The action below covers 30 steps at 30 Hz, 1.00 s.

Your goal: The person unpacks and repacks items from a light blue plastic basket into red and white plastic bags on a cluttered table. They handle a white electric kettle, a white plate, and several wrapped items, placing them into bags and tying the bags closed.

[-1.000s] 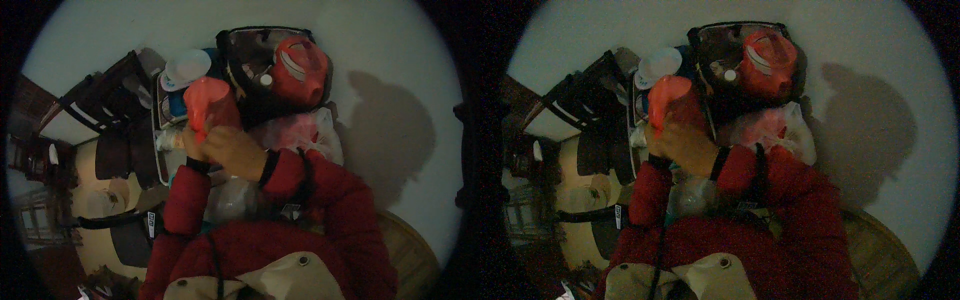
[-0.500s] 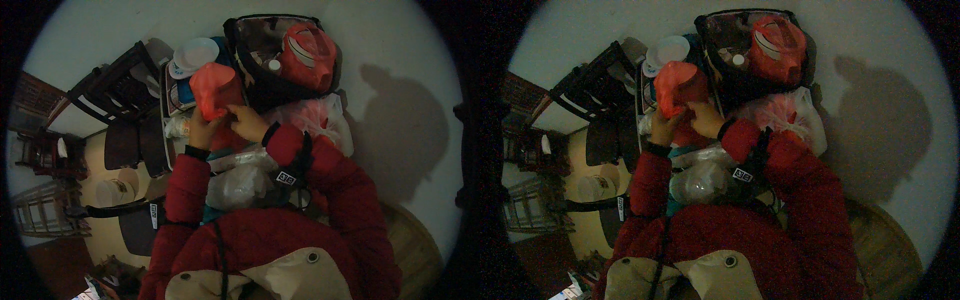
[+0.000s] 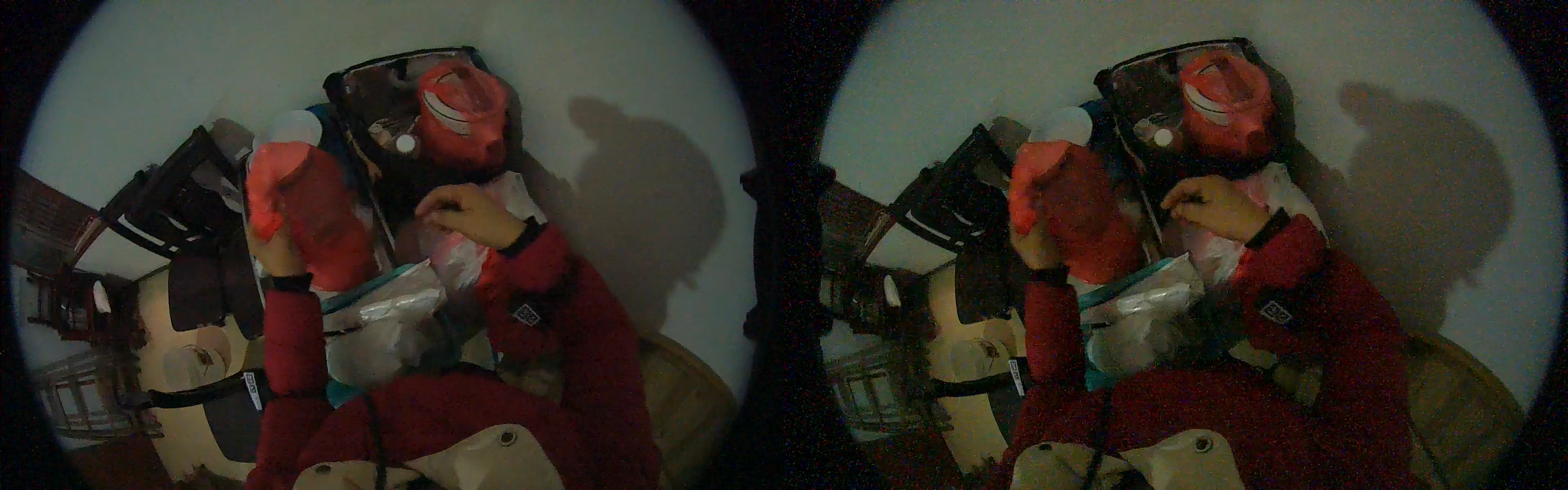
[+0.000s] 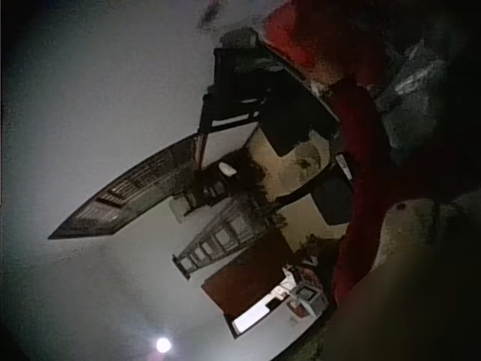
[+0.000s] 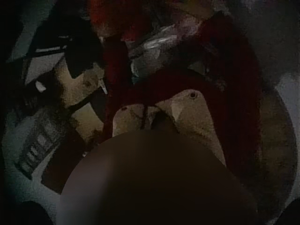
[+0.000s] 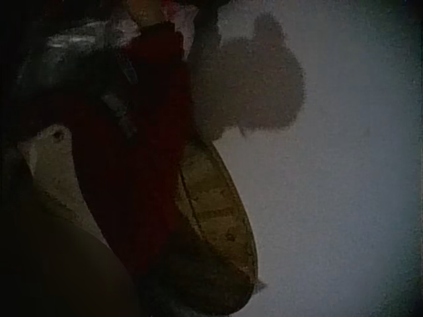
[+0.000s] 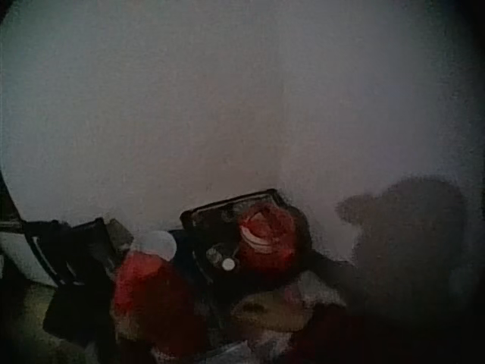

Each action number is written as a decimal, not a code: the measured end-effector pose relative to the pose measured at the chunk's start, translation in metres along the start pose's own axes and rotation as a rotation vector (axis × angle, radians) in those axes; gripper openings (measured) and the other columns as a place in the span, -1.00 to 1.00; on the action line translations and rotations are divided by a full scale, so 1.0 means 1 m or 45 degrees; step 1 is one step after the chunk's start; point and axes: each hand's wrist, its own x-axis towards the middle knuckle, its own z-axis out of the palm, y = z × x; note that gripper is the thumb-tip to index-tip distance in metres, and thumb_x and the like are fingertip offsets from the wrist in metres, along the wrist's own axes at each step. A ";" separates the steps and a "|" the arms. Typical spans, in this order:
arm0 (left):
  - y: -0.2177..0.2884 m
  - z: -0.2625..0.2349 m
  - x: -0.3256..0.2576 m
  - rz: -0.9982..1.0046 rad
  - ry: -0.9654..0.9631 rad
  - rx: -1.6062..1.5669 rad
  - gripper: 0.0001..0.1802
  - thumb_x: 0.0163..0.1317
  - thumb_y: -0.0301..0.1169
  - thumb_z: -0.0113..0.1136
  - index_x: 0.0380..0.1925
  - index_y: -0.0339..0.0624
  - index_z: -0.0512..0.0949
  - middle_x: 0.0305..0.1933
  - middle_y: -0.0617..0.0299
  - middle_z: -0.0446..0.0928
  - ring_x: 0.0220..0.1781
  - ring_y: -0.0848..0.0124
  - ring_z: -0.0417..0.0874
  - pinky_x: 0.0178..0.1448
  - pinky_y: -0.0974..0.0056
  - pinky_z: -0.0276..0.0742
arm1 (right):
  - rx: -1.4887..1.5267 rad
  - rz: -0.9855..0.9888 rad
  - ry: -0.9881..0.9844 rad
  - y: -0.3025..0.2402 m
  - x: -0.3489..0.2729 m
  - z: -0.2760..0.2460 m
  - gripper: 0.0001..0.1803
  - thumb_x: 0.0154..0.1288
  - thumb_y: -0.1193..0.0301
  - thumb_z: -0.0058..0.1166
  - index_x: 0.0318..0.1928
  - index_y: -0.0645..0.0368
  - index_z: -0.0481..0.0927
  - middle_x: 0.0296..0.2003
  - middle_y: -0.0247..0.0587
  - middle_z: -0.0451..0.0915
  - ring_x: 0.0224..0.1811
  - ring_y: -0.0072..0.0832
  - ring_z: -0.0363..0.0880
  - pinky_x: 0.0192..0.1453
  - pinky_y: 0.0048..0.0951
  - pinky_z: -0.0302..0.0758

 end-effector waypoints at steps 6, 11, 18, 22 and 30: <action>0.073 0.040 0.041 0.373 -0.041 -0.101 -0.68 0.18 -0.47 0.26 -0.06 -0.33 0.54 -0.05 0.21 0.58 -0.09 0.44 0.56 0.04 0.31 0.46 | -0.082 0.158 0.158 0.011 -0.041 -0.058 -0.76 0.27 0.50 0.01 -0.06 0.21 0.58 -0.31 -0.34 0.58 -0.34 -0.62 0.52 -0.27 -0.55 0.48; 0.107 0.116 0.088 0.502 -0.082 -0.454 -0.68 0.16 -0.46 0.29 -0.08 -0.32 0.56 -0.07 0.20 0.59 -0.11 0.43 0.57 0.01 0.30 0.48 | -0.106 0.078 0.127 0.055 -0.041 -0.075 -0.75 0.26 0.46 0.03 -0.06 0.24 0.57 -0.35 -0.31 0.56 -0.37 -0.58 0.53 -0.28 -0.49 0.49; 0.044 0.213 0.150 0.552 -0.179 -0.388 -0.68 0.16 -0.45 0.30 -0.08 -0.30 0.57 -0.06 0.19 0.59 -0.10 0.39 0.58 0.00 0.25 0.51 | 0.121 0.191 0.092 0.074 -0.037 -0.079 -0.75 0.32 0.44 0.00 -0.04 0.26 0.55 -0.37 -0.31 0.57 -0.40 -0.56 0.54 -0.29 -0.49 0.50; 0.013 0.252 0.158 0.588 -0.204 -0.394 -0.72 0.10 -0.45 0.35 -0.18 -0.31 0.60 -0.18 0.23 0.62 -0.19 0.45 0.58 -0.07 0.31 0.51 | 0.301 0.392 0.207 0.069 -0.034 -0.074 -0.77 0.35 0.44 -0.02 -0.03 0.23 0.55 -0.38 -0.33 0.58 -0.40 -0.58 0.54 -0.31 -0.51 0.51; 0.019 0.291 0.152 0.661 -0.182 -0.361 -0.70 0.03 -0.38 0.41 -0.25 -0.31 0.62 -0.26 0.25 0.63 -0.25 0.48 0.58 -0.13 0.34 0.50 | 0.218 0.321 0.162 0.079 -0.020 -0.072 -0.79 0.33 0.47 0.00 -0.06 0.21 0.57 -0.37 -0.34 0.58 -0.41 -0.61 0.53 -0.35 -0.51 0.52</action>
